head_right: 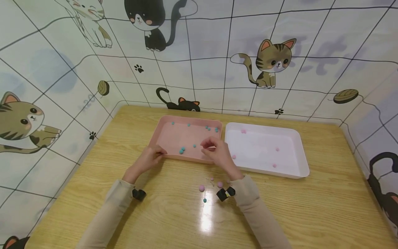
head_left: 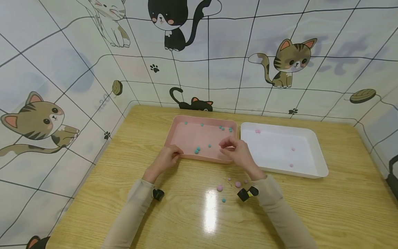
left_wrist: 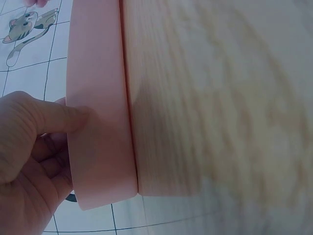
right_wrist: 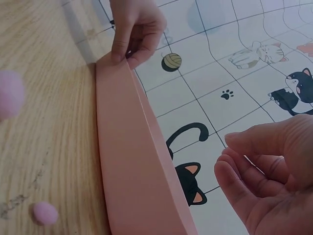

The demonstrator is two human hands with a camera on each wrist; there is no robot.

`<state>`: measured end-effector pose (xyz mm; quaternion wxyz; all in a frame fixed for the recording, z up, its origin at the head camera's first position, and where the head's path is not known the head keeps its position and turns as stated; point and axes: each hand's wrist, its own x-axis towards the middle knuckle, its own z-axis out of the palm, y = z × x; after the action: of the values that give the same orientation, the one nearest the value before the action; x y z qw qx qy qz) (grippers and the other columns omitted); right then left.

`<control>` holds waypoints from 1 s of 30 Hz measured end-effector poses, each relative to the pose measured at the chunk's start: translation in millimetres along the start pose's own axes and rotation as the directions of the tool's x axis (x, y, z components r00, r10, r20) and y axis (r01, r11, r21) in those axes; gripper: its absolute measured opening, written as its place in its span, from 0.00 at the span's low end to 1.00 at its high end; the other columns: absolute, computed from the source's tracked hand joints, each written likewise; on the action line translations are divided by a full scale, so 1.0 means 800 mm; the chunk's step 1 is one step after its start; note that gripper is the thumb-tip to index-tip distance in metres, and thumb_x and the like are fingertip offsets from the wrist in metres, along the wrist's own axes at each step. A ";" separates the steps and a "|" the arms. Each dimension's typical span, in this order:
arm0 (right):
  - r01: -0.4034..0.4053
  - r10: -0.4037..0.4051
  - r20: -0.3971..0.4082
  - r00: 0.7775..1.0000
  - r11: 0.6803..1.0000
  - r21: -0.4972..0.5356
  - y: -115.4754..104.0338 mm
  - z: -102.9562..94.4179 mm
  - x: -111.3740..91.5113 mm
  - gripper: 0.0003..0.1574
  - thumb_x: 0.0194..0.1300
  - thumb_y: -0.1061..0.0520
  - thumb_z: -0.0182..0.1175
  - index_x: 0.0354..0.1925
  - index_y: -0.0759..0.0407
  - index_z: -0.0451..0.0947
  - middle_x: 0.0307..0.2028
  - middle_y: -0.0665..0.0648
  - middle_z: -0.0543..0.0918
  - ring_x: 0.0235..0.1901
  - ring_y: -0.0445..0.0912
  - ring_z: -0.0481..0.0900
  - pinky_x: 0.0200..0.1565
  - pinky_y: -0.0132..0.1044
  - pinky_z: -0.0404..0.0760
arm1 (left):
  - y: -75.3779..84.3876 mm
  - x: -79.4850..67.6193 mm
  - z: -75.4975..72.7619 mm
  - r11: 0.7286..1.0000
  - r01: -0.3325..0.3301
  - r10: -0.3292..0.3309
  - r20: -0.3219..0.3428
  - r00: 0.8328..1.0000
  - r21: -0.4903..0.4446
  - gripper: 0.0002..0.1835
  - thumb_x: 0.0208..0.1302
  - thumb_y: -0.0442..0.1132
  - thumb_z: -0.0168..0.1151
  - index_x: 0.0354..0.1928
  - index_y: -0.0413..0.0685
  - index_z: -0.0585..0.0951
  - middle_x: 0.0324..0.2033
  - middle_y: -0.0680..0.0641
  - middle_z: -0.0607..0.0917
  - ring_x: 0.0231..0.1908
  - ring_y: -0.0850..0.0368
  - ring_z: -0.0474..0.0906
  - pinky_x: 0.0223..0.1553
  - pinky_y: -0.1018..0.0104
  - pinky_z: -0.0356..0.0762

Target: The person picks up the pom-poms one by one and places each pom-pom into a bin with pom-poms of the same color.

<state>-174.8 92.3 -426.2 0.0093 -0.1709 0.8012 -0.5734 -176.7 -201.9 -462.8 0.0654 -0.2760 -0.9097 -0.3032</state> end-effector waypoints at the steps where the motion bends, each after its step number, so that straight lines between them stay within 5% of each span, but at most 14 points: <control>1: 0.000 0.000 0.005 1.000 1.000 -0.001 0.000 0.000 -0.002 0.10 0.57 0.70 0.63 0.39 0.71 0.76 0.38 0.69 0.80 0.39 0.55 0.81 0.43 0.37 0.81 | 0.000 0.000 0.000 1.000 0.000 0.000 -0.001 1.000 -0.002 0.06 0.55 0.21 0.61 0.31 0.35 0.83 0.29 0.41 0.83 0.33 0.50 0.80 0.36 0.59 0.80; 17: 0.012 -0.012 0.053 0.999 1.000 -0.001 -0.012 -0.001 -0.032 0.08 0.57 0.72 0.61 0.37 0.73 0.76 0.37 0.70 0.80 0.40 0.57 0.80 0.44 0.41 0.81 | 0.001 0.001 0.000 1.000 0.001 -0.001 0.007 1.000 0.005 0.07 0.53 0.20 0.61 0.31 0.35 0.84 0.29 0.42 0.84 0.33 0.50 0.80 0.36 0.59 0.80; 23: 0.073 -0.072 0.058 0.996 0.997 -0.013 0.000 -0.002 -0.040 0.08 0.56 0.73 0.62 0.37 0.71 0.77 0.35 0.67 0.80 0.39 0.56 0.79 0.41 0.35 0.82 | -0.001 0.001 0.000 1.000 -0.001 0.001 0.008 1.000 0.003 0.07 0.54 0.20 0.61 0.31 0.35 0.83 0.29 0.42 0.83 0.33 0.50 0.80 0.36 0.60 0.80; 30: 0.034 -0.031 0.083 0.996 0.999 -0.036 0.002 -0.003 -0.052 0.08 0.56 0.72 0.62 0.36 0.68 0.78 0.35 0.63 0.82 0.37 0.53 0.80 0.41 0.37 0.82 | -0.002 0.001 0.000 1.000 -0.005 0.005 0.006 1.000 0.003 0.07 0.54 0.20 0.61 0.31 0.36 0.83 0.29 0.42 0.83 0.33 0.50 0.80 0.37 0.59 0.80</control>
<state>-136.8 106.7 -434.7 0.0300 -0.2075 0.8078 -0.5509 -177.8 -202.4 -463.5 0.0639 -0.2791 -0.9097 -0.3009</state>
